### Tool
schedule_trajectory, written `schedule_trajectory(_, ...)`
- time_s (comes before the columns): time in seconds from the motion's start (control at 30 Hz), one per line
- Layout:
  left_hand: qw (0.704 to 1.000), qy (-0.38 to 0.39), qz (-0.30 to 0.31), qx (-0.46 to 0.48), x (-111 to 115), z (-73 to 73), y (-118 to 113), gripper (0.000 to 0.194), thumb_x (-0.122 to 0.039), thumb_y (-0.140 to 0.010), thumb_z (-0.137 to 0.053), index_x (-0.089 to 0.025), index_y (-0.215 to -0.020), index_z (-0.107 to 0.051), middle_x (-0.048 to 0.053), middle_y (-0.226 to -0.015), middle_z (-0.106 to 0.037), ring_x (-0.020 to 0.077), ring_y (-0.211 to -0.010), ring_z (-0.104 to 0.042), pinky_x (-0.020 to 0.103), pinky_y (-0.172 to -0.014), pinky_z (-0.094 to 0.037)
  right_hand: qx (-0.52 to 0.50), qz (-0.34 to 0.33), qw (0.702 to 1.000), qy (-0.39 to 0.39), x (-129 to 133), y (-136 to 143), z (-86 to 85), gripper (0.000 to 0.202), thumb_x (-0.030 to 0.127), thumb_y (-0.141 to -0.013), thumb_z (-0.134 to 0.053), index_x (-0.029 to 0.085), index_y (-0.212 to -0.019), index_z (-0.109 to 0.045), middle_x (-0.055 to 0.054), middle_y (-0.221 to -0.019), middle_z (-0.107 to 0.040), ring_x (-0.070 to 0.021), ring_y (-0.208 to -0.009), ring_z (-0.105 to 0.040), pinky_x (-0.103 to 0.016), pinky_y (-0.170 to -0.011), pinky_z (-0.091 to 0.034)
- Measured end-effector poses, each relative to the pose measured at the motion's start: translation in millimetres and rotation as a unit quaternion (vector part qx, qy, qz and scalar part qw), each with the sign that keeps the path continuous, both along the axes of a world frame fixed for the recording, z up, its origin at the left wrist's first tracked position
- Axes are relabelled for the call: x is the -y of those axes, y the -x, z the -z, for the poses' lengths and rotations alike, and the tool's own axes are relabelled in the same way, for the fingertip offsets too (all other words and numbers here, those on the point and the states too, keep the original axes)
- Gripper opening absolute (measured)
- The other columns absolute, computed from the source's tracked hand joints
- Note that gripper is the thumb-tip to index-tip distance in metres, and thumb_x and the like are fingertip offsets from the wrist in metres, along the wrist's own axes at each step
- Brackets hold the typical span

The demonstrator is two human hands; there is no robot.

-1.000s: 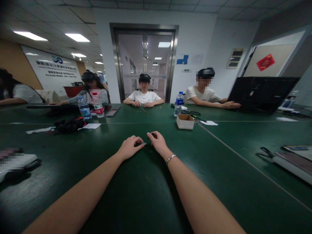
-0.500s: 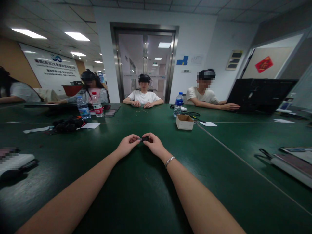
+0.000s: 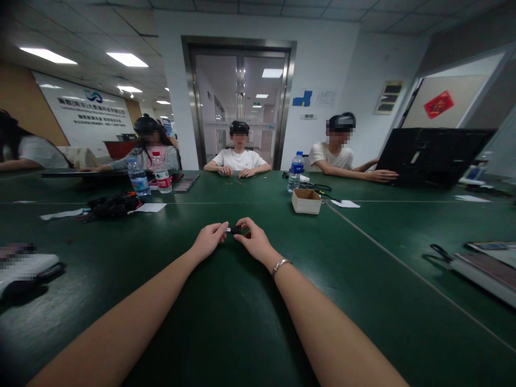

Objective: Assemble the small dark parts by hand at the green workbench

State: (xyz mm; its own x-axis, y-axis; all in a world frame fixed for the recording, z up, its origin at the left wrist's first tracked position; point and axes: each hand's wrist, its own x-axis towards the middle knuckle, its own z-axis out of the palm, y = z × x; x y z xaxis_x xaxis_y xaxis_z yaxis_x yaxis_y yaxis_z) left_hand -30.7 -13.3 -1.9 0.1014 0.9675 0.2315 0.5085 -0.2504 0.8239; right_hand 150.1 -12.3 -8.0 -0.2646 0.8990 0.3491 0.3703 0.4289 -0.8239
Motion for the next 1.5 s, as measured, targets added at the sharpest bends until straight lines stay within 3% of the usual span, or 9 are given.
schedule_trajectory(0.13, 0.999, 0.002, -0.025, -0.028, 1.1, 0.7, 0.1, 0.057, -0.064, -0.083, -0.032, -0.019, -0.056, -0.054, 0.0, -0.052, -0.053, 0.015, -0.052, -0.05, 0.027, -0.057, -0.034, 0.02, 0.017, 0.998, -0.053, 4.5, 0.9, -4.6, 0.027, 0.025, -0.072, -0.063, 0.023, -0.098, -0.056, 0.001, -0.09, -0.055, -0.012, -0.075, -0.052, -0.028, -0.073, -0.044)
schedule_trajectory(0.37, 0.998, 0.0, -0.039, -0.042, 2.4, -1.4, -0.3, 0.06, -0.066, -0.083, -0.031, -0.02, -0.049, -0.05, 0.0, -0.046, -0.05, 0.0152, -0.048, -0.047, 0.027, -0.054, -0.03, 0.025, 0.019, 0.999, -0.043, 3.7, 0.6, -1.0, 0.029, 0.028, -0.073, -0.062, 0.024, -0.101, -0.055, 0.0, -0.095, -0.056, -0.0102, -0.066, -0.051, -0.027, -0.065, -0.044)
schedule_trajectory(0.9, 1.0, -0.015, -0.011, -0.016, 3.5, -1.5, -1.0, 0.048, -0.061, -0.082, -0.04, -0.018, -0.073, -0.06, -0.001, -0.065, -0.059, 0.0138, -0.06, -0.051, 0.025, -0.057, -0.035, 0.002, 0.023, 1.0, -0.02, -0.9, -2.2, 2.6, 0.032, 0.03, -0.073, -0.062, 0.023, -0.104, -0.056, 0.0, -0.092, -0.057, -0.0099, -0.064, -0.052, -0.025, -0.06, -0.046)
schedule_trajectory(1.2, 0.997, -0.033, 0.029, 0.067, -1.4, 2.5, -2.1, 0.022, -0.039, -0.078, -0.058, -0.018, -0.085, -0.061, 0.003, -0.082, -0.063, 0.0149, -0.077, -0.058, 0.027, -0.074, -0.046, -0.015, 0.029, 0.999, 0.003, -0.1, -2.8, 0.8, 0.033, 0.032, -0.074, -0.061, 0.023, -0.105, -0.057, 0.0, -0.09, -0.057, -0.009, -0.059, -0.056, -0.026, -0.057, -0.048)
schedule_trajectory(1.5, 0.991, -0.056, 0.072, 0.099, -4.8, 5.1, -0.8, 0.015, -0.017, -0.071, -0.062, -0.019, -0.086, -0.06, 0.002, -0.089, -0.062, 0.014, -0.082, -0.058, 0.028, -0.078, -0.048, -0.005, 0.03, 0.999, 0.018, 0.7, -1.9, -1.2, 0.035, 0.034, -0.077, -0.059, 0.021, -0.11, -0.059, 0.0, -0.086, -0.057, -0.0095, -0.059, -0.056, -0.027, -0.06, -0.05)
